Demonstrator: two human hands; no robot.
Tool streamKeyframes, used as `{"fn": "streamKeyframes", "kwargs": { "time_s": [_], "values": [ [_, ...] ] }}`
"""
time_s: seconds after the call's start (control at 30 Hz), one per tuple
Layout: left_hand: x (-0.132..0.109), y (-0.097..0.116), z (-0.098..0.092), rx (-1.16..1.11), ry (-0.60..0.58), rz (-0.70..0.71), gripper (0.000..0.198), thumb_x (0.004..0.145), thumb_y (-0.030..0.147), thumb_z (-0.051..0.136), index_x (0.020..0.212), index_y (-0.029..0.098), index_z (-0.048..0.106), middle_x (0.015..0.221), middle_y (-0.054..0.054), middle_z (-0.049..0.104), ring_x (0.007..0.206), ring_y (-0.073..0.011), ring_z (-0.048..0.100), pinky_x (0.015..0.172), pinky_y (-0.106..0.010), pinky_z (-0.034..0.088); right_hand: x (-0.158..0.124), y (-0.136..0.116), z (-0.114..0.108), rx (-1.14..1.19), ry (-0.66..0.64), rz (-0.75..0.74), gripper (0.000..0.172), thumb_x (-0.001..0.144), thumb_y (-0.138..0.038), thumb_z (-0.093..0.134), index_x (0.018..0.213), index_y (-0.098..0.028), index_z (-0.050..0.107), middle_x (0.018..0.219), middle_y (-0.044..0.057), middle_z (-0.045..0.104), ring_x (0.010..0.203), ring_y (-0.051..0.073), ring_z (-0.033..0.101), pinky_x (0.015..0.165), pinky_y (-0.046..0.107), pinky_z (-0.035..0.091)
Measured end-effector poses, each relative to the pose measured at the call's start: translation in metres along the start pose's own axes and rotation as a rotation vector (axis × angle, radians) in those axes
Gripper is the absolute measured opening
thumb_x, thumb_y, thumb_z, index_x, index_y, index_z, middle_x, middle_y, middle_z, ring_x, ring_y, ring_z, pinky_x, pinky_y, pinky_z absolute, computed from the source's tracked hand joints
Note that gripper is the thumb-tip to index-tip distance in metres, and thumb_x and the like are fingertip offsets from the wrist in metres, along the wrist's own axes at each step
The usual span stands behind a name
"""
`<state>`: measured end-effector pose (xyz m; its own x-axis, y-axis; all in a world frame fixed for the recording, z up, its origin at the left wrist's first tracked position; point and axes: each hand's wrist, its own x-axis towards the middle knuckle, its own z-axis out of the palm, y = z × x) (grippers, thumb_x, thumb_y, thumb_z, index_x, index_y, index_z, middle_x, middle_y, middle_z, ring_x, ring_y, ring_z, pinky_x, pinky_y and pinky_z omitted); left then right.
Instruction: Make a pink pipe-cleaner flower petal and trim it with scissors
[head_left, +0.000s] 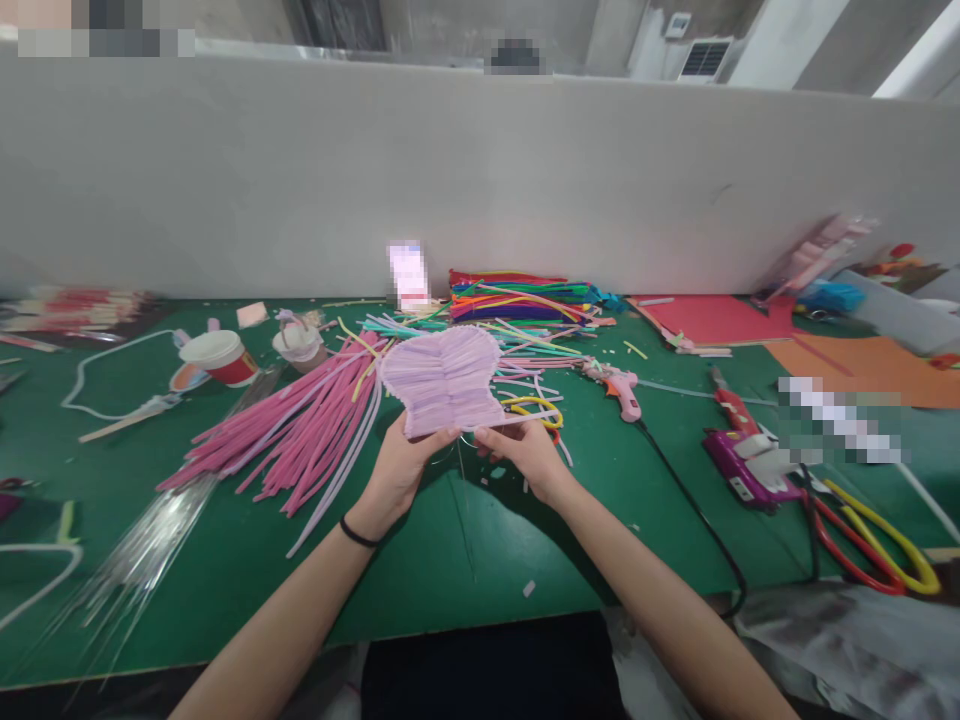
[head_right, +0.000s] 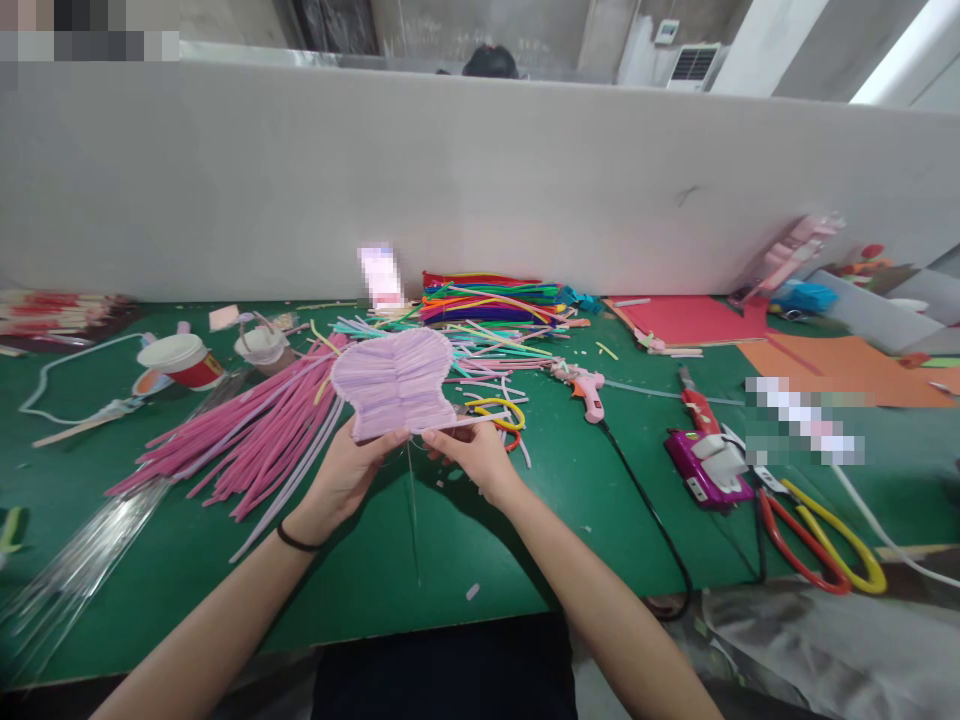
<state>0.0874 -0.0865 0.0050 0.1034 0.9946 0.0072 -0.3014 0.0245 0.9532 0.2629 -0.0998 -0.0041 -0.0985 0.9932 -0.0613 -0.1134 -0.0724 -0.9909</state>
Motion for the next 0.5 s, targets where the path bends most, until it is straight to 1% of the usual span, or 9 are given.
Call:
{"fn": "streamKeyframes", "kwargs": {
  "time_s": [0.2,0.33,0.5],
  "values": [
    [-0.0022,-0.0006,0.0012,0.025,-0.055,0.017,0.055,0.062,0.021,0.084,0.113,0.014,0.064,0.114,-0.012,0.07,0.106,-0.0264,0.064,0.099,-0.041,0.045,0.0001,0.0026,0.003,0.044,0.013,0.024,0.034,0.068,-0.045,0.076,0.083,-0.015,0.071,0.073,0.005,0.072,0.06,0.014,0.064,0.054,0.024,0.047],
    [-0.0033,0.0002,0.0026,0.008,-0.058,0.003,0.054,0.063,0.02,0.084,0.113,0.015,0.064,0.113,-0.011,0.071,0.106,-0.0254,0.064,0.099,-0.041,0.044,0.0011,0.0032,0.0019,0.047,0.029,0.011,0.029,0.069,-0.042,0.074,0.08,-0.015,0.069,0.067,0.002,0.069,0.058,0.014,0.064,0.053,0.024,0.045],
    [-0.0031,0.0016,0.0029,0.003,-0.047,-0.019,0.053,0.061,0.022,0.085,0.11,0.015,0.065,0.109,-0.01,0.072,0.102,-0.0253,0.066,0.097,-0.041,0.047,0.0004,-0.0004,0.0021,0.052,0.046,0.016,0.026,0.069,-0.04,0.072,0.079,-0.016,0.068,0.068,0.001,0.068,0.055,0.014,0.064,0.051,0.024,0.045]
  ]
}}
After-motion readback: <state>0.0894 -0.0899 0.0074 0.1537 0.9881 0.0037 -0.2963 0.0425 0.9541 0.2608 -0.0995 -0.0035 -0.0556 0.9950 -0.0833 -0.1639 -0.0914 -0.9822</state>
